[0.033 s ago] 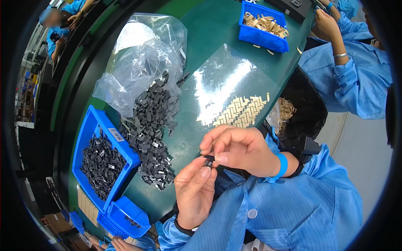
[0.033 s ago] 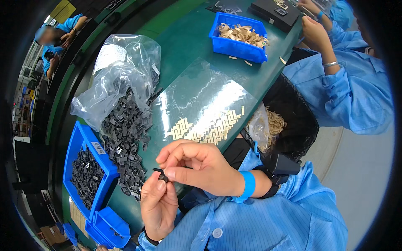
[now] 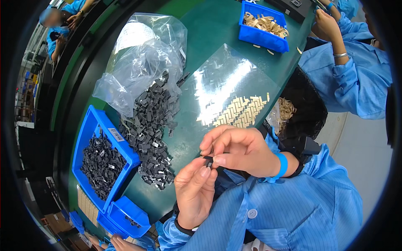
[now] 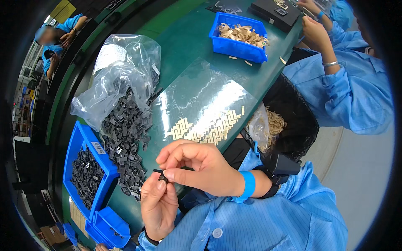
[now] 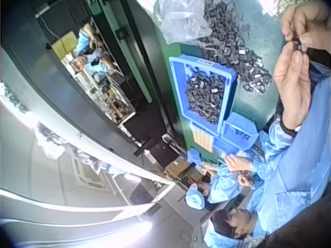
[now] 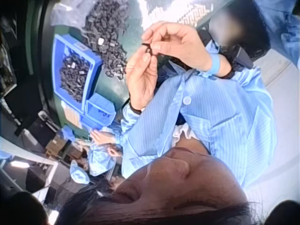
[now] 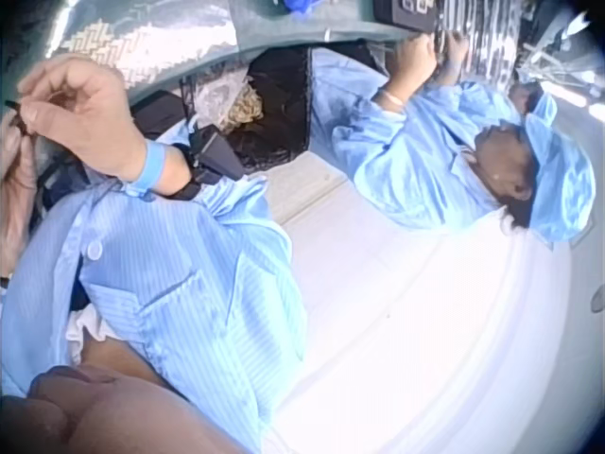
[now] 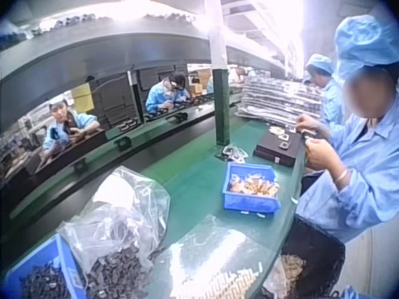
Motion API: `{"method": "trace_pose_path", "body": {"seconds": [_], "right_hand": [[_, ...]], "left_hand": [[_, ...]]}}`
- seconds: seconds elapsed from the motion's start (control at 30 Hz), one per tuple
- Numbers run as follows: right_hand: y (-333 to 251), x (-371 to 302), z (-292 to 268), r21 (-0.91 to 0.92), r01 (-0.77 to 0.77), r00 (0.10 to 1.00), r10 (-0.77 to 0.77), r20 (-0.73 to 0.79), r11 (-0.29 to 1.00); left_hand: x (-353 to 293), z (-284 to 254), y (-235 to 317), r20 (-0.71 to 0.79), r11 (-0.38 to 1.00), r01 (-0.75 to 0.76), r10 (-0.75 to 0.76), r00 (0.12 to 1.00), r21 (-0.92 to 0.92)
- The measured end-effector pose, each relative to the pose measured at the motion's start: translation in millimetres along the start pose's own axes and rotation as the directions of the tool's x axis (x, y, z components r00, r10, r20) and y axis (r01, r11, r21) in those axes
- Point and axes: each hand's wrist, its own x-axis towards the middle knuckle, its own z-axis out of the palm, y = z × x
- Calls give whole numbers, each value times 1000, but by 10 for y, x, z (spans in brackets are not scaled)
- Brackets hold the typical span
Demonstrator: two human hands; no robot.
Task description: Assembling small plastic and metal components at a factory workbench.
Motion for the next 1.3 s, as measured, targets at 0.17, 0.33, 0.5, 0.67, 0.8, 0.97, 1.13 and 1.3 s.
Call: {"method": "trace_pose_path", "body": {"seconds": [0.17, 0.33, 0.5, 0.67, 0.8, 0.97, 1.13, 1.3], "right_hand": [[31, -5, -11, -80, 36, 999, -35, 7, 996], [-65, -20, 18, 94, -204, 976, 210, -54, 974], [-15, -8, -21, -8, -132, 990, 132, -53, 991], [23, -7, -50, -38, -91, 995, 90, -42, 995], [-1, -17, -5, 29, -147, 988, 148, -46, 989], [7, -13, 2, -16, -139, 990, 139, -19, 990], [13, -8, -20, -24, -140, 990, 139, -27, 990], [11, -9, -11, -22, -153, 987, 152, -46, 988]], "left_hand": [[13, 15, -30, 43, 976, -107, 100, 994, 192], [27, -15, -91, 18, 921, -218, 224, 974, 323], [16, -52, -77, 73, 922, -231, 219, 973, 311], [26, -51, -84, 34, 934, -209, 208, 978, 290], [18, -74, -105, 32, 898, -238, 244, 969, 369], [15, -52, -134, 49, 875, -286, 290, 956, 392], [35, -72, -125, 69, 887, -269, 262, 963, 375], [31, -59, -117, 64, 891, -257, 252, 966, 373]]}}
